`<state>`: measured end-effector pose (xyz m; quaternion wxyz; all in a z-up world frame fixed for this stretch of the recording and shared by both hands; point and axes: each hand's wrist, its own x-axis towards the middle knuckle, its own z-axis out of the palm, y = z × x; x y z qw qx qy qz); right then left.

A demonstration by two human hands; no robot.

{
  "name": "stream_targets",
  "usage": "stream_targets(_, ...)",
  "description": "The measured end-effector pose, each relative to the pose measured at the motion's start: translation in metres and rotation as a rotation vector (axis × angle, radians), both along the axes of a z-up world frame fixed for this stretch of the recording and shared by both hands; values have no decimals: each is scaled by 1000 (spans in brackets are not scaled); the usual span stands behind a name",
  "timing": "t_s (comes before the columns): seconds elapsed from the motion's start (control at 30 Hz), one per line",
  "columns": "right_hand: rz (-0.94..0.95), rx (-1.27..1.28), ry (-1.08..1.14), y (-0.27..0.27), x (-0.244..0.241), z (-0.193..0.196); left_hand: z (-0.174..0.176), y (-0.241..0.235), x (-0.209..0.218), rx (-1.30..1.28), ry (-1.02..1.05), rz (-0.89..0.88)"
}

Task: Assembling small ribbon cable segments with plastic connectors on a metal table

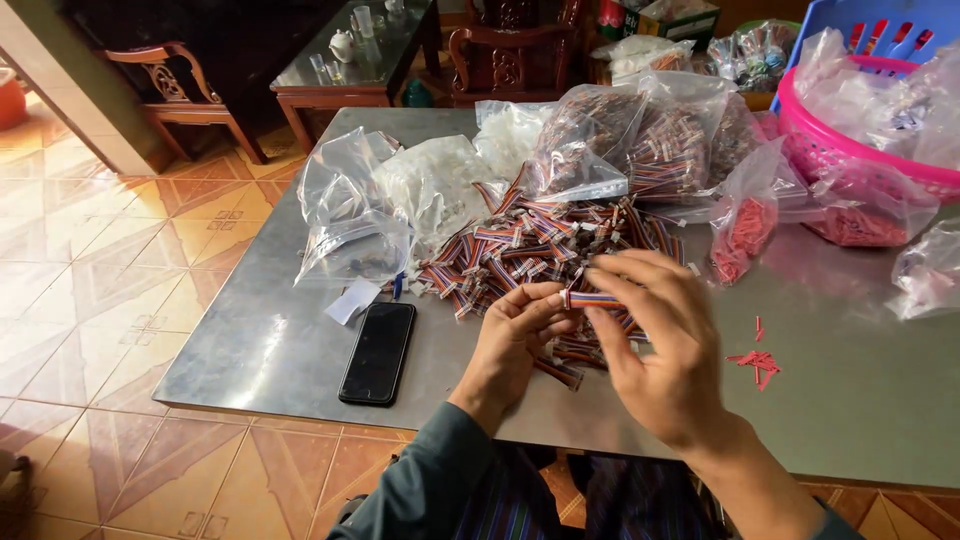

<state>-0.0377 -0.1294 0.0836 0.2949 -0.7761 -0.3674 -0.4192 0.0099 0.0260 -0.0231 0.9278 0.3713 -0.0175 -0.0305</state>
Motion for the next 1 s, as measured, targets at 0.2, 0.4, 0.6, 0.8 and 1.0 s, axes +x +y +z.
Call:
stream_targets(0.2,283,-283,297,98,91,-42,4,-6,6,70,10,141)
stream_targets(0.4,92,-864,426,206,169,-86,-1,-1,22,67,10,116)
stream_targets(0.6,369,-756,930,219,165,-20,-13,6,41,57,8,87)
stream_targets(0.8,310,-779,799,252,205,-83,-44,24,57,43,14,57)
stream_targets(1.0,205,-847,699,253,201,-88,-130,124,65,29,29,29)
